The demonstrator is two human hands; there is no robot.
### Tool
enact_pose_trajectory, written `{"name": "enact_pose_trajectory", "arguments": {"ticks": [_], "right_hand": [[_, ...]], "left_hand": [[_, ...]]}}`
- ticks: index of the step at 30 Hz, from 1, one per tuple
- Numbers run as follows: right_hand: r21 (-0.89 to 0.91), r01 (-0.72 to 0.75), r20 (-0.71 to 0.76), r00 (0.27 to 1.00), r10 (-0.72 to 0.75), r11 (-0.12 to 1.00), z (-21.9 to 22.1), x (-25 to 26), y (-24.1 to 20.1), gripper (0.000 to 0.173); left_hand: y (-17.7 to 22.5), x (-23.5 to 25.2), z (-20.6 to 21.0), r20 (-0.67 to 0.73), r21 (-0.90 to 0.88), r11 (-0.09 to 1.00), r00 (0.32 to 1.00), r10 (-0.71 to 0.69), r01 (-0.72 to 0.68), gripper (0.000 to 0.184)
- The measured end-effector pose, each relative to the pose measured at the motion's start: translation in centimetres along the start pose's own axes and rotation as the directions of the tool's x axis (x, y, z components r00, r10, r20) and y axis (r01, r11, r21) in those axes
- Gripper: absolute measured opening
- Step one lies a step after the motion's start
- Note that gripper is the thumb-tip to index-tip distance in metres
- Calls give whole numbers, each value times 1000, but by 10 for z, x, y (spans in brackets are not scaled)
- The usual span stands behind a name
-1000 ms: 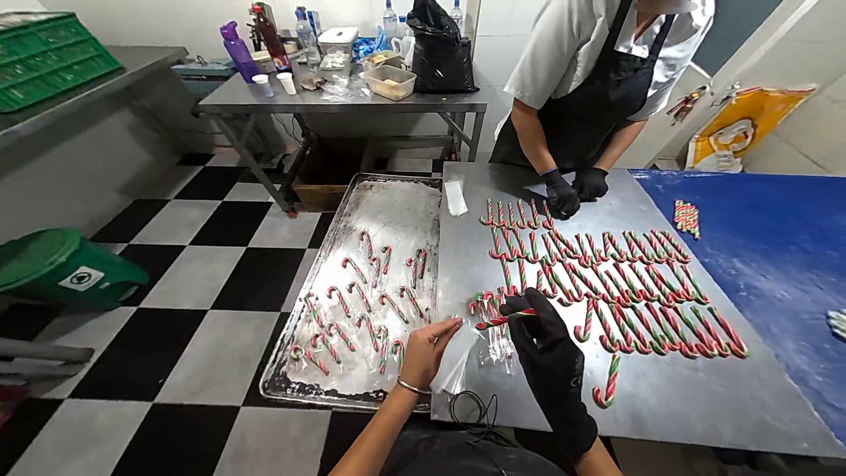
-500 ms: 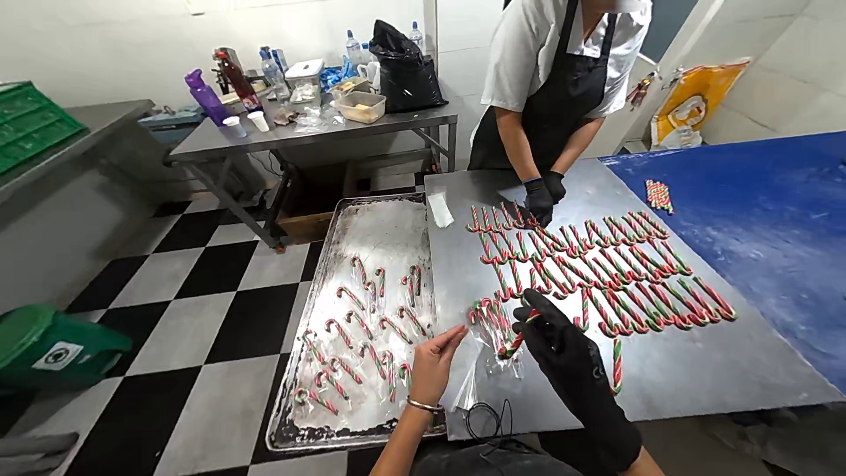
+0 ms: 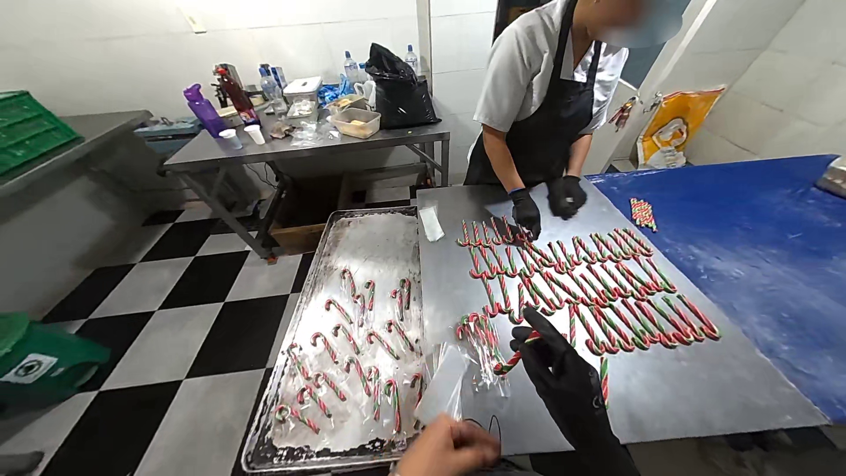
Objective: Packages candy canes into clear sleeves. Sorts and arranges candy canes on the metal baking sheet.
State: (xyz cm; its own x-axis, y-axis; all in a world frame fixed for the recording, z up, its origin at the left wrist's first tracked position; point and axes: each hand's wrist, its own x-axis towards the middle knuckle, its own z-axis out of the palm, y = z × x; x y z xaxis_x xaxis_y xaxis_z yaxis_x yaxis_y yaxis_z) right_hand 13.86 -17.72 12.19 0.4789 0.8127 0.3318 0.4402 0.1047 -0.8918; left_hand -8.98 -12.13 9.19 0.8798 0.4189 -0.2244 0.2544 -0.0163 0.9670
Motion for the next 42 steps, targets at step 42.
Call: {"name": "enact_pose_trajectory", "arguments": {"ticks": [42], "right_hand": [[-468,-30,236,959,158,883,43,-28,135,67]], "left_hand": [[-133,100,-57,-566,390,806,807,-172,445,40]]}}
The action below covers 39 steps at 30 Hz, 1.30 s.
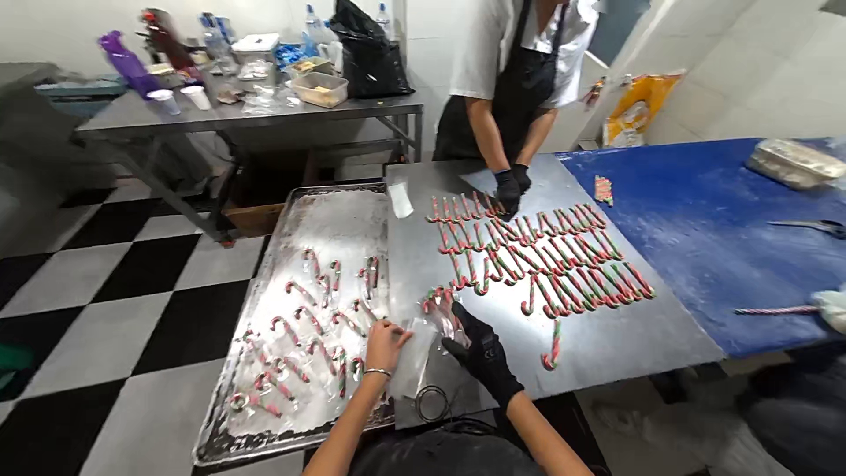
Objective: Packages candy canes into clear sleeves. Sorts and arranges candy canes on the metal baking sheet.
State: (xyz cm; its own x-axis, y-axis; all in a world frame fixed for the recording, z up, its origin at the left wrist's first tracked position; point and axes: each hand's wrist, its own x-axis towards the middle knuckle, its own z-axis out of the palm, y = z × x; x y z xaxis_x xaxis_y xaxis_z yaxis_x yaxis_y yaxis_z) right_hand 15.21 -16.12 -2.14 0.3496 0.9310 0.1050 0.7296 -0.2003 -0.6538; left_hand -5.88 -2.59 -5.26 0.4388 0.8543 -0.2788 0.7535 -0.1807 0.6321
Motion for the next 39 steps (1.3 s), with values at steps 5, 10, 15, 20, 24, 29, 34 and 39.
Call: {"name": "enact_pose_trajectory", "arguments": {"ticks": [5,10,15,20,24,29,34,39], "right_hand": [[-352,-442,-320,885,338,825,-79,-17,69,69],[-364,-811,-280,565,776,459,-72,2,79,65],[-140,-660,-154,751,642,738,-81,-6,25,53],[545,-159,-153,947,284,824,-78,1,-64,52],[469,20,-241,965,106,883,-70,14,-95,55],[514,57,-243,967,81,856,-72,16,-110,53],[489,45,-222,972,74,871,-74,13,-108,52],[592,118,-337,935,111,797,-92,1,-129,52]], "left_hand": [[-7,-8,-10,-28,-161,987,1000,11,-16,29],[-2,-18,-16,-125,-158,987,992,5,-25,29],[9,-29,-22,-273,-336,934,962,31,-125,21],[19,-37,-31,-317,-420,848,928,197,-323,22],[32,-43,-39,-292,-497,826,948,129,-266,21],[39,-48,-46,-291,-507,784,927,235,-358,23],[53,-58,-52,-284,-645,718,954,92,-262,12],[59,-68,-52,-431,-510,691,847,310,-512,14]]}}
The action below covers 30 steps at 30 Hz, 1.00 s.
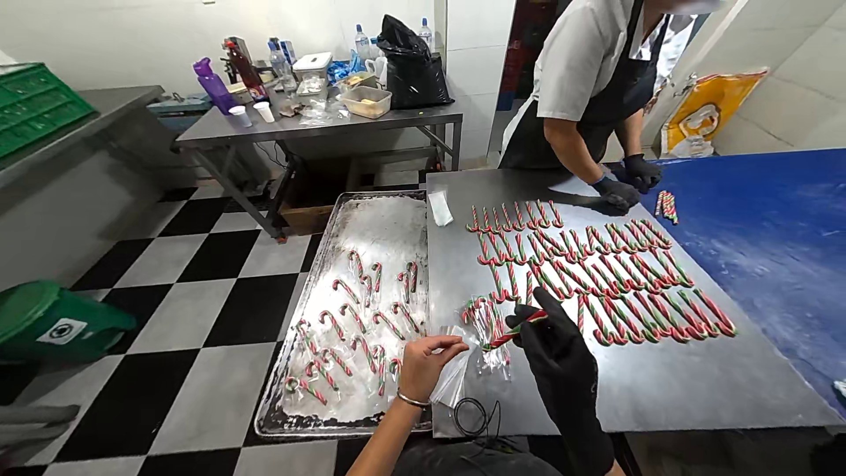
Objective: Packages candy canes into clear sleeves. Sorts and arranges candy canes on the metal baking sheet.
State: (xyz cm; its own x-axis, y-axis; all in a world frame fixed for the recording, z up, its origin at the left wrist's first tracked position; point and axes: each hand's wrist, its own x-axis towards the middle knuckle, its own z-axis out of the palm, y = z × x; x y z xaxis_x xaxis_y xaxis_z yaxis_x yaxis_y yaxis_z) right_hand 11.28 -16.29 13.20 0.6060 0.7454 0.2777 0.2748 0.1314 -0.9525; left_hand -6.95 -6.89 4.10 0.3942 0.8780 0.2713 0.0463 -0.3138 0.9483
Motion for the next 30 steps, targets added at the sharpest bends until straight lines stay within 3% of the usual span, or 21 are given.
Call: {"name": "enact_pose_trajectory", "arguments": {"ticks": [4,11,14,15,17,18,21,23,25,27,30], "right_hand": [[6,153,-40,987,-153,988,4,-7,-7,48],[65,239,-62,970,-236,969,16,-20,-3,42],[-164,341,47,940,-338,926,15,-28,15,25],[-297,350,177,934,-309,888,12,-31,16,29],[-446,220,392,919,-32,867,3,-33,0,44],[-477,148,426,901,80,866,-5,-30,1,49],[-552,-31,274,937,216,833,-37,-15,51,57],[-599,-221,187,896,403,770,-40,7,77,68],[-694,-310,169,807,566,650,-18,29,86,87],[-818,-259,141,776,615,514,20,41,96,105],[-889,-218,95,773,627,403,60,43,119,107]], "left_hand": [[6,-1,5,14,57,974,976,219,-220,15],[30,0,14,47,19,938,938,344,-345,22],[42,-2,20,18,-33,951,951,309,-309,17],[45,-3,23,-15,-48,964,966,260,-260,15],[43,-4,24,-22,-13,993,993,116,-116,13],[38,-3,22,14,35,999,1000,28,-28,14],[26,16,11,129,262,942,960,-249,209,25],[26,38,7,140,318,896,919,-368,310,29],[29,56,9,136,306,886,906,-402,347,26],[31,68,11,135,288,886,900,-414,364,26],[27,68,6,85,237,922,939,-332,305,23]]}}
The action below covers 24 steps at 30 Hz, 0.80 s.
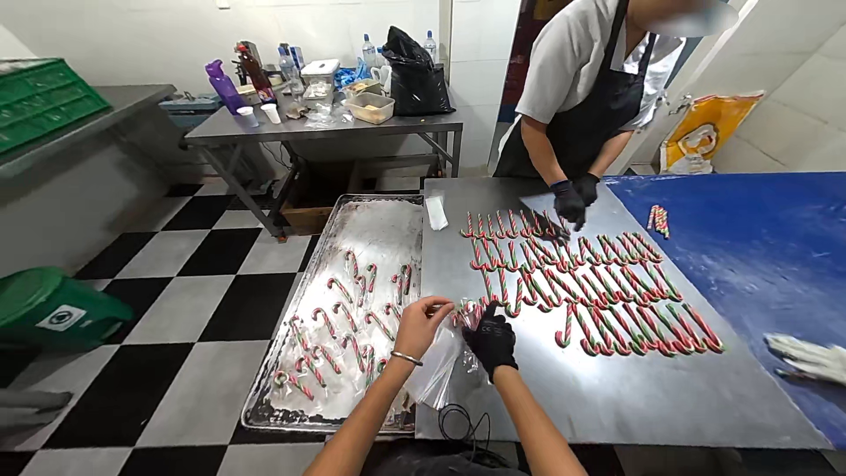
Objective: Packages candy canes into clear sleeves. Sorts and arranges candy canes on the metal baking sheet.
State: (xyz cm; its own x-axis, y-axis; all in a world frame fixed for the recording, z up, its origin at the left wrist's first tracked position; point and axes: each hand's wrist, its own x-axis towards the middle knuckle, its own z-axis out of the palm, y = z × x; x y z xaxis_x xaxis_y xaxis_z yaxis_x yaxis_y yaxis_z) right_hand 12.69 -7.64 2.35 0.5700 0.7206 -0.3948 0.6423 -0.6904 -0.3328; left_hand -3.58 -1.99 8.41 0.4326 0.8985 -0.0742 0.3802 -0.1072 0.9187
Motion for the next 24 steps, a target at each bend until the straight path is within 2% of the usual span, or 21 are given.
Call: {"name": "enact_pose_trajectory", "arguments": {"ticks": [3,7,10,13,17,21,23,24], "right_hand": [[1,-12,-27,1000,12,1000,15,9,-4,99],[-30,-8,-3,1000,8,1000,17,10,-1,101],[-33,17,-16,1000,-18,999,23,2,1,89],[-10,15,-43,999,-15,1000,29,-5,3,80],[1,-2,-80,997,2,1000,33,0,5,87],[222,69,-195,981,-25,973,30,1,19,84],[305,163,-230,969,-94,938,15,10,2,84],[338,208,-225,965,-136,918,5,13,-22,83]], "left_hand": [[-16,-12,-13,-40,-30,999,999,17,-18,24],[-42,-34,-28,-111,-10,998,992,-58,57,25],[-60,-43,-42,-169,-25,993,979,-114,111,24],[-78,-41,-61,-158,-63,983,971,-181,173,24],[-113,-7,-100,-97,-20,981,976,-195,194,27],[-153,43,-147,-55,27,980,979,-197,199,28],[-174,76,-170,-49,54,985,985,-164,166,29],[-185,93,-181,-39,71,987,989,-142,145,30]]}}
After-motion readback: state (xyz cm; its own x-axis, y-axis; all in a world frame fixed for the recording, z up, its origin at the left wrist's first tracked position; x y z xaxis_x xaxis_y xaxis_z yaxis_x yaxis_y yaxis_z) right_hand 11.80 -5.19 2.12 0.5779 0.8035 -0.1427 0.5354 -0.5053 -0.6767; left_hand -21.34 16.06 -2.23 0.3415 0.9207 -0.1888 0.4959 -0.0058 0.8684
